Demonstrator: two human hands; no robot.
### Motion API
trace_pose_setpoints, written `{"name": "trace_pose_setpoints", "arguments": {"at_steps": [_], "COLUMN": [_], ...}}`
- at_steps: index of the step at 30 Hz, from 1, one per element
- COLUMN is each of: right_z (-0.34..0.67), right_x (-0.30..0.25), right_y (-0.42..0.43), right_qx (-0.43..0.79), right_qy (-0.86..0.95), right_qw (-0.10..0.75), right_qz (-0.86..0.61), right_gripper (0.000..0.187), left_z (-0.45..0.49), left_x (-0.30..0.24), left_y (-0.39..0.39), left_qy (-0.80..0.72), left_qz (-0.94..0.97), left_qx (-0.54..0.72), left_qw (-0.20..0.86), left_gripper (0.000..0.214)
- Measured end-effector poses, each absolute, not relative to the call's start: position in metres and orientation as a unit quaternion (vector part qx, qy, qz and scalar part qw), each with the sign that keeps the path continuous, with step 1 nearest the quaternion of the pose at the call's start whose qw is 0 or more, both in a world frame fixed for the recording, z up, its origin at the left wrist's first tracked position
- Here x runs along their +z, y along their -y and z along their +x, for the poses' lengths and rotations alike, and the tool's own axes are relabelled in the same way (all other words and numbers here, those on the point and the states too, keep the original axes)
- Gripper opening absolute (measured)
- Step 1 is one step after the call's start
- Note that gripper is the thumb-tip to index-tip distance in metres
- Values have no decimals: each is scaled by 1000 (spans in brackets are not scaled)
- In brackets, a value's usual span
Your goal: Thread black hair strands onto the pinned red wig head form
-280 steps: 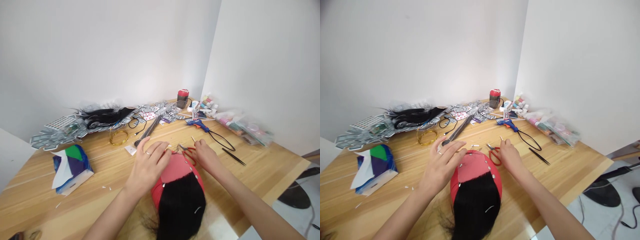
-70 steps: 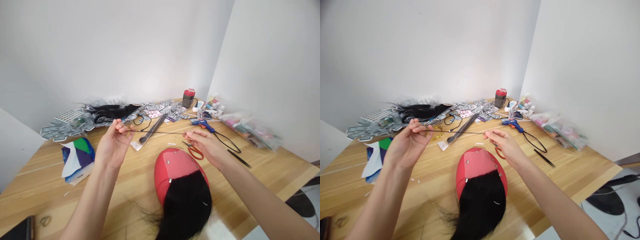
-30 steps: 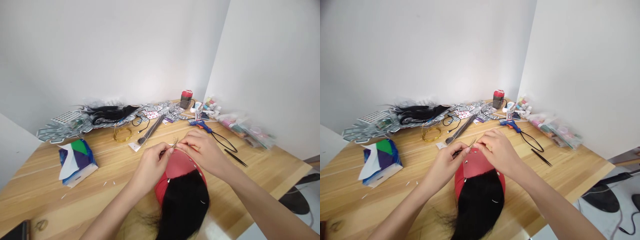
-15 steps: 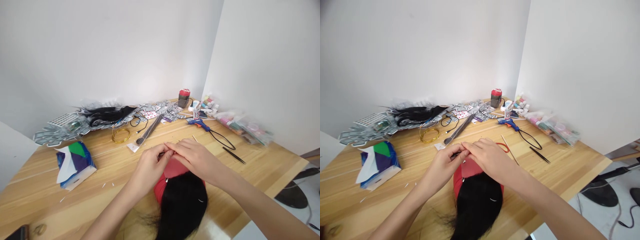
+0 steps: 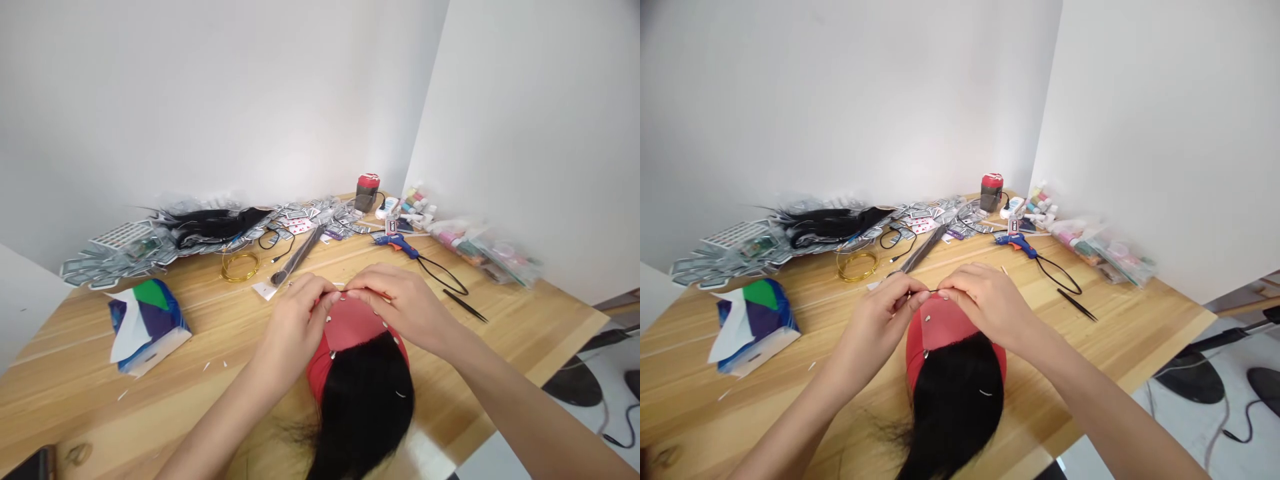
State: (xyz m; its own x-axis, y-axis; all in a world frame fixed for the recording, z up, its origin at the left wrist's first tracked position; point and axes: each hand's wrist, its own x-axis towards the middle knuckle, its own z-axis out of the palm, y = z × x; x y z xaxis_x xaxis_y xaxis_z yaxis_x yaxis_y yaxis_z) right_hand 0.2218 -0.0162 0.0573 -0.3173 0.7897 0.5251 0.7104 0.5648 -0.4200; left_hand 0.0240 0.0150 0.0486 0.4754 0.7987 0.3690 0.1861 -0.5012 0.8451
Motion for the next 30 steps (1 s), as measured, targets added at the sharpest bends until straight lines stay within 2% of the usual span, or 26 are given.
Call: {"name": "trace_pose_setpoints", "arguments": {"at_steps": [6, 12, 20, 23, 26, 30], "right_z": [224, 207, 203, 208, 210, 209], "right_x": [60, 53, 49, 52, 56, 59], "right_y": [12, 10, 11, 15, 18, 20], "right_qx": [162, 300, 298, 301, 304, 332], "right_qy": [771, 727, 758, 719, 669, 665], "right_qw": [431, 440, 396, 427, 461, 445], "right_qz": [-440, -433, -423, -459, -497, -500], "right_gripper": [13, 10, 10, 7, 13, 13], "left_z": [22, 24, 32, 34, 36, 35], "left_x": [51, 54, 44, 40, 35, 30], "left_y": [-16, -10, -11, -10, -8, -7], "left_qy": [-289, -236, -283, -298, -302, -304], "left_qz": [714, 572, 582, 606, 632, 665], "left_qx": [444, 452, 484, 461, 428, 398], "left_qw": [459, 643, 589, 576, 571, 554], "left_gripper": [18, 23, 32, 30, 27, 22]}}
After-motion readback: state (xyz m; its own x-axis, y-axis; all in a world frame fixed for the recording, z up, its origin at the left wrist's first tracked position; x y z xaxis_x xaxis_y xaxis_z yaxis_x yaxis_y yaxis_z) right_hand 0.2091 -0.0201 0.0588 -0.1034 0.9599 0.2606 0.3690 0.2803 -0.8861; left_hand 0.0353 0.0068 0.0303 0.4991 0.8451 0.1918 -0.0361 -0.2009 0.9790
